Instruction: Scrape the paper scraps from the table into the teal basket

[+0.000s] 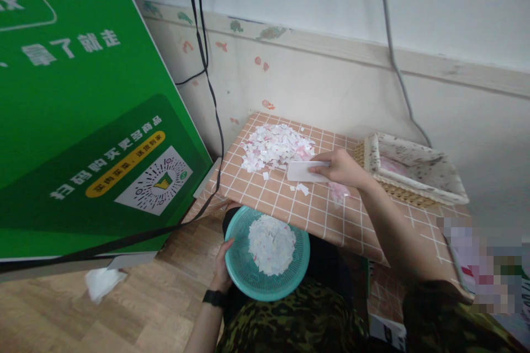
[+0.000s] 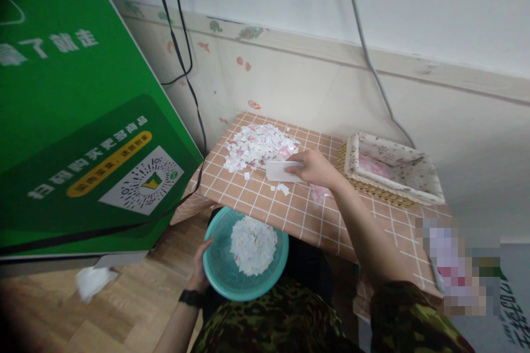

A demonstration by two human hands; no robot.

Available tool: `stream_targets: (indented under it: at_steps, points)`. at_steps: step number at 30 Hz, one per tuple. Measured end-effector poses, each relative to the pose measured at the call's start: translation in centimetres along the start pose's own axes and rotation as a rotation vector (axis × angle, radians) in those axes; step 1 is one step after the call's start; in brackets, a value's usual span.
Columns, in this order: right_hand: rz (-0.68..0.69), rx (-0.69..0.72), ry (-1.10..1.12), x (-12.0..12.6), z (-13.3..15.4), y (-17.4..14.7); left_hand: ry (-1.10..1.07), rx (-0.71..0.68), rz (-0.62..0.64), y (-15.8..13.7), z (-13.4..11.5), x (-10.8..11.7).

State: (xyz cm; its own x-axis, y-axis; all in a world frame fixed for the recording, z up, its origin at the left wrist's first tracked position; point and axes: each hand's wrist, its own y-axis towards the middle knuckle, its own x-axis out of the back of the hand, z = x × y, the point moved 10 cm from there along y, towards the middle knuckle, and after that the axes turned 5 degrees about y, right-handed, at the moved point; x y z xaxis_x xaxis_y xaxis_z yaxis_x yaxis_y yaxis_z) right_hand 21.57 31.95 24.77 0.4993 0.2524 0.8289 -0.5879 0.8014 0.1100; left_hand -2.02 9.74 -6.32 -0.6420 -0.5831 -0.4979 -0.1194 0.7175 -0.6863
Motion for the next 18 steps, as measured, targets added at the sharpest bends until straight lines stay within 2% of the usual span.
stream_targets:
  at_steps: [4,9,14,18]
  points:
    - [-0.122,0.042,0.012,-1.3,2.0,2.1,0.005,0.010,0.002,0.1,0.1,0.0]
    - [-0.085,0.014,-0.067,-4.0,2.6,3.9,0.007,0.010,-0.021,-0.4,-0.1,0.0]
    - [-0.138,-0.049,-0.108,-3.5,2.1,3.5,-0.001,0.015,-0.006,-0.6,-0.3,-0.2]
    - [-0.056,-0.005,0.006,-4.4,3.2,3.4,-0.012,0.017,0.002,-0.7,-0.2,-0.3]
